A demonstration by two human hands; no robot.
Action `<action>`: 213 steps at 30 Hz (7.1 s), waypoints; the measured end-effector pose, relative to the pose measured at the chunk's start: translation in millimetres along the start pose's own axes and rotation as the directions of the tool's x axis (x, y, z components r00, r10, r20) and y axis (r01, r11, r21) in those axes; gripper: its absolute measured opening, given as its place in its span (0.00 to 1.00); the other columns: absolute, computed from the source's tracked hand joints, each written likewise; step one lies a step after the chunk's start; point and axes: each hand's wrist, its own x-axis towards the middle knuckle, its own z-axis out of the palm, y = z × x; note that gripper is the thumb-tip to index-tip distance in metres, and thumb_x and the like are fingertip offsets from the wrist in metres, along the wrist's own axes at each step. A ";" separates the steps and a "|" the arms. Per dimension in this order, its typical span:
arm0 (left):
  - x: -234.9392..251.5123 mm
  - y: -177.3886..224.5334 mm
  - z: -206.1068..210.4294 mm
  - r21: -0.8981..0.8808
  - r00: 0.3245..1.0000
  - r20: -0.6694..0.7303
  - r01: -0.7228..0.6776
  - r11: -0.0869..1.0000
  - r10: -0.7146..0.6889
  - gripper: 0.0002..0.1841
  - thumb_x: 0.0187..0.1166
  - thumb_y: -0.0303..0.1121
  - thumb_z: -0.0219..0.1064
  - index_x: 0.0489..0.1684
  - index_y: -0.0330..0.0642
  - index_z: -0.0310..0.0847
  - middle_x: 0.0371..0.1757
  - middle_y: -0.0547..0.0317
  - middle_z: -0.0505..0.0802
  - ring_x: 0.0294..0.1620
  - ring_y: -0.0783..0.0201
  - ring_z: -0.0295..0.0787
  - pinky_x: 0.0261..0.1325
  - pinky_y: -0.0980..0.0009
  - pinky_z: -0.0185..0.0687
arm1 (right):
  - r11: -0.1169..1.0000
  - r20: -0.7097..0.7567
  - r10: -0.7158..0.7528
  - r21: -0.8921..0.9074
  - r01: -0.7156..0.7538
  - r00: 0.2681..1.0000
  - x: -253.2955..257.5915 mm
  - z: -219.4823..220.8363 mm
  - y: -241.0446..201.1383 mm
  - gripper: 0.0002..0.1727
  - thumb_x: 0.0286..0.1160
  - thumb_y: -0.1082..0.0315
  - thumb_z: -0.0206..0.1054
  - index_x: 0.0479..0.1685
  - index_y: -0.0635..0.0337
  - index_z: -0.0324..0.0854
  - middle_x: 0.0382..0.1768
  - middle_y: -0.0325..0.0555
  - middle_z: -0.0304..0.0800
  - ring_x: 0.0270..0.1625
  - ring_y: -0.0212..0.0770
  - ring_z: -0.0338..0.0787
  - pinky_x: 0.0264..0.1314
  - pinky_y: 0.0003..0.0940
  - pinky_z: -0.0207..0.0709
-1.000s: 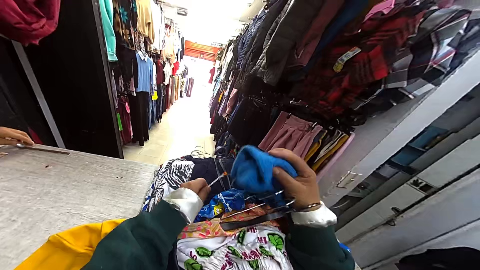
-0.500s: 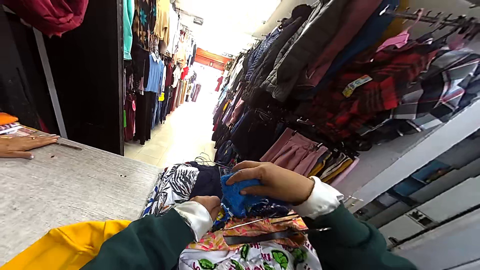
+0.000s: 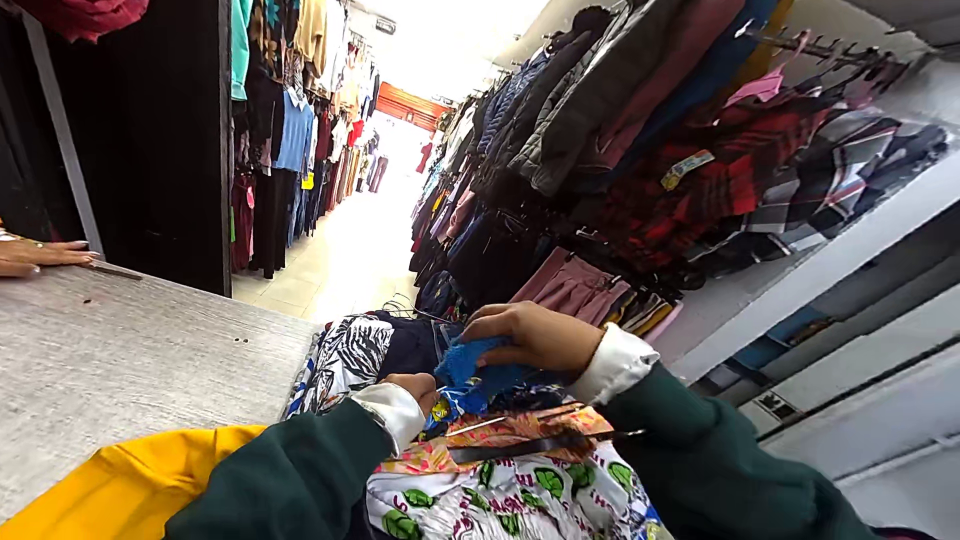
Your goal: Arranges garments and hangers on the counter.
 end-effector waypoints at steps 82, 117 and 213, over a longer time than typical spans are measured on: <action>7.8 41.8 -20.2 0.489 0.787 -0.455 -0.171 0.856 0.417 0.15 0.86 0.33 0.59 0.54 0.38 0.93 0.51 0.45 0.96 0.51 0.46 0.95 0.55 0.45 0.89 | 0.562 -0.577 0.812 0.735 0.380 -0.085 -94.2 89.0 43.5 0.30 0.91 0.47 0.49 0.88 0.47 0.58 0.73 0.37 0.80 0.73 0.32 0.82 0.75 0.39 0.78; 2.4 39.6 23.0 0.715 0.522 -0.450 -0.276 0.642 0.725 0.10 0.75 0.26 0.64 0.39 0.37 0.94 0.33 0.50 0.97 0.29 0.54 0.97 0.26 0.60 0.89 | 0.864 -0.757 0.503 0.420 -0.278 0.417 -88.2 98.5 23.0 0.27 0.92 0.50 0.48 0.75 0.63 0.69 0.52 0.46 0.89 0.51 0.32 0.91 0.54 0.36 0.87; -7.7 52.2 30.7 0.628 0.683 -0.444 -0.225 0.745 0.580 0.09 0.75 0.24 0.64 0.39 0.34 0.93 0.33 0.46 0.95 0.28 0.49 0.95 0.25 0.54 0.86 | 0.749 -0.618 0.593 0.188 -0.636 0.516 -124.0 97.1 52.6 0.18 0.82 0.63 0.66 0.62 0.66 0.87 0.54 0.61 0.91 0.59 0.57 0.90 0.66 0.58 0.80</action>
